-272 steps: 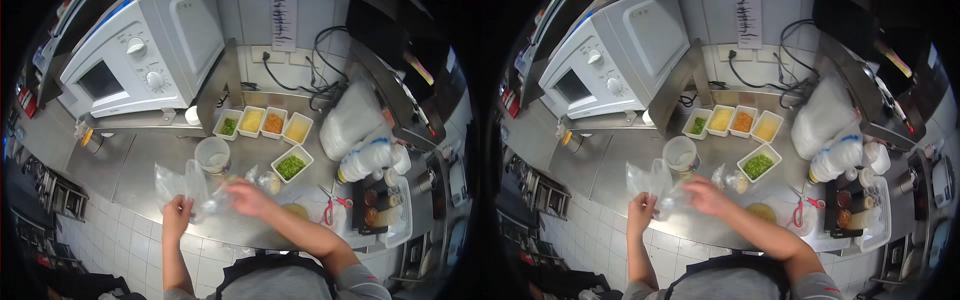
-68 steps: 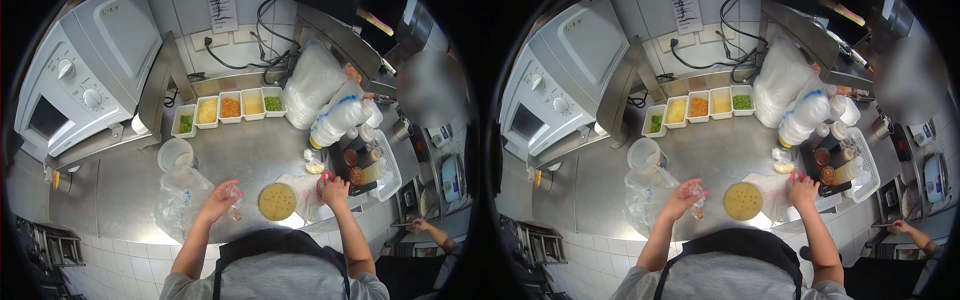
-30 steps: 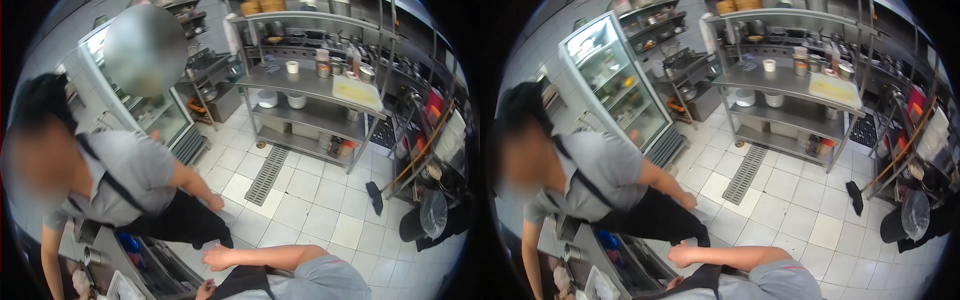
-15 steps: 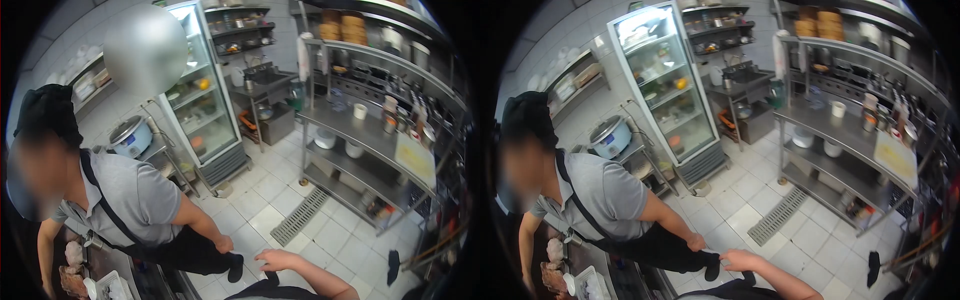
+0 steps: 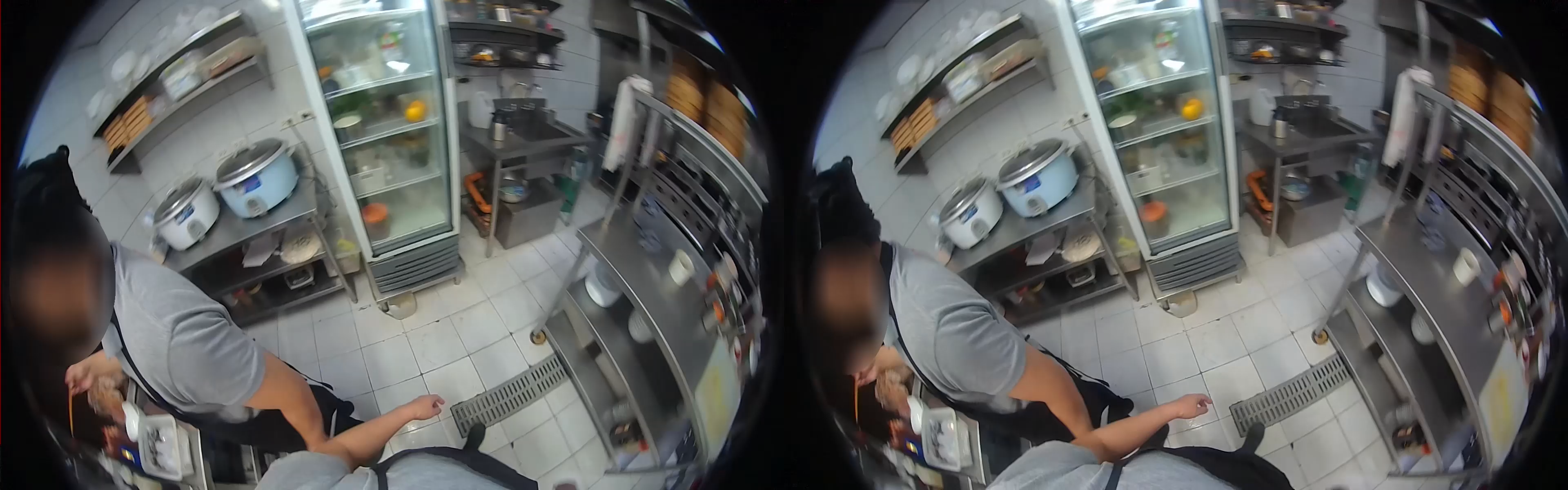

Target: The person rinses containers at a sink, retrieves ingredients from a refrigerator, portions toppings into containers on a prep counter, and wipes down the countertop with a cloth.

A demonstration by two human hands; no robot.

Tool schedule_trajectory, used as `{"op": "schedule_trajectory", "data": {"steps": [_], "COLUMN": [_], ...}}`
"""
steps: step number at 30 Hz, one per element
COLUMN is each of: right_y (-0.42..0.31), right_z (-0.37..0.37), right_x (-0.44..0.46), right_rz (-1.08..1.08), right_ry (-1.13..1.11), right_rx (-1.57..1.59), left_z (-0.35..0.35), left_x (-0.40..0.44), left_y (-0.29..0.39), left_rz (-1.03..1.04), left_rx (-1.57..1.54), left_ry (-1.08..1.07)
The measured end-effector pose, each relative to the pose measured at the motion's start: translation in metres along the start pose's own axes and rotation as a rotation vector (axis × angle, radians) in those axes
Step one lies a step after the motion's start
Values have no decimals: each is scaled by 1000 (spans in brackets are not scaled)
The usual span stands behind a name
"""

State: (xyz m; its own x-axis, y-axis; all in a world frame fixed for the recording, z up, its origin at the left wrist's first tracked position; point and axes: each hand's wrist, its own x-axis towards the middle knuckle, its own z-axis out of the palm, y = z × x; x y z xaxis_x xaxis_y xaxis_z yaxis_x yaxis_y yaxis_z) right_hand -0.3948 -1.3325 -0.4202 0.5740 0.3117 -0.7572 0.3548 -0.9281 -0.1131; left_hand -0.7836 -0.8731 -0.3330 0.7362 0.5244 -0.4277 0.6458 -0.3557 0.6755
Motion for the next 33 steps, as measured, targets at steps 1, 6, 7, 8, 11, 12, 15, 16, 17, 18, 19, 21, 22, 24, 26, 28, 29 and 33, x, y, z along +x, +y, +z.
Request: {"op": "schedule_trajectory", "data": {"steps": [1, 6, 7, 8, 11, 12, 15, 16, 17, 18, 19, 21, 22, 24, 26, 28, 29, 33], "right_y": [-3, -97, -126, -156, -254, -345, -566, -626, -684, -735, -778, -825, -843, -858, -851, -833, -818, -738], "right_z": [-8, -100, -121, -140, -191, -231, -319, -325, -333, -326, -319, -281, -266, -219, -189, -191, -196, -232], "right_x": [10, 106, 129, 154, 280, 259, 190, 194, 163, 152, 117, 56, 37, 54, 112, 168, 198, 362], "right_rz": [2, -197, -260, -348, -1068, -739, -983, -1145, -1294, -1436, -1506, -1589, -1604, -1604, -1482, -1422, -1383, -1160], "right_ry": [-41, -108, -96, -68, 310, 296, 347, 426, 461, 388, 267, 120, 95, -68, -147, -80, -4, 13], "right_rx": [-53, -252, -288, -329, -428, -460, -220, -127, -83, 99, 202, 235, 160, -3, -361, -619, -577, -742], "left_z": [-10, -34, -43, -51, -56, -53, -30, -11, 18, 54, 76, 94, 98, 82, 64, 27, 0, -151], "left_x": [18, 55, 56, 54, 43, 32, -4, -16, -27, -38, -48, -79, -93, -80, -65, -39, -26, 19], "left_y": [4, 12, 12, 12, -1, -6, -33, -54, -84, -123, -146, -155, -151, -163, -176, -196, -200, -210], "left_rz": [5, -170, -198, -223, -338, -395, -577, -627, -674, -649, -764, -790, -884, -941, -885, -748, -820, -829], "left_rx": [-18, -84, -86, -94, -246, -299, -341, -275, -207, -107, -18, -40, -128, -227, -249, -55, -171, -351], "left_ry": [12, 92, 77, 61, 259, 368, 518, 482, 444, 386, 137, -99, -37, 20, -20, -154, 34, 513]}}
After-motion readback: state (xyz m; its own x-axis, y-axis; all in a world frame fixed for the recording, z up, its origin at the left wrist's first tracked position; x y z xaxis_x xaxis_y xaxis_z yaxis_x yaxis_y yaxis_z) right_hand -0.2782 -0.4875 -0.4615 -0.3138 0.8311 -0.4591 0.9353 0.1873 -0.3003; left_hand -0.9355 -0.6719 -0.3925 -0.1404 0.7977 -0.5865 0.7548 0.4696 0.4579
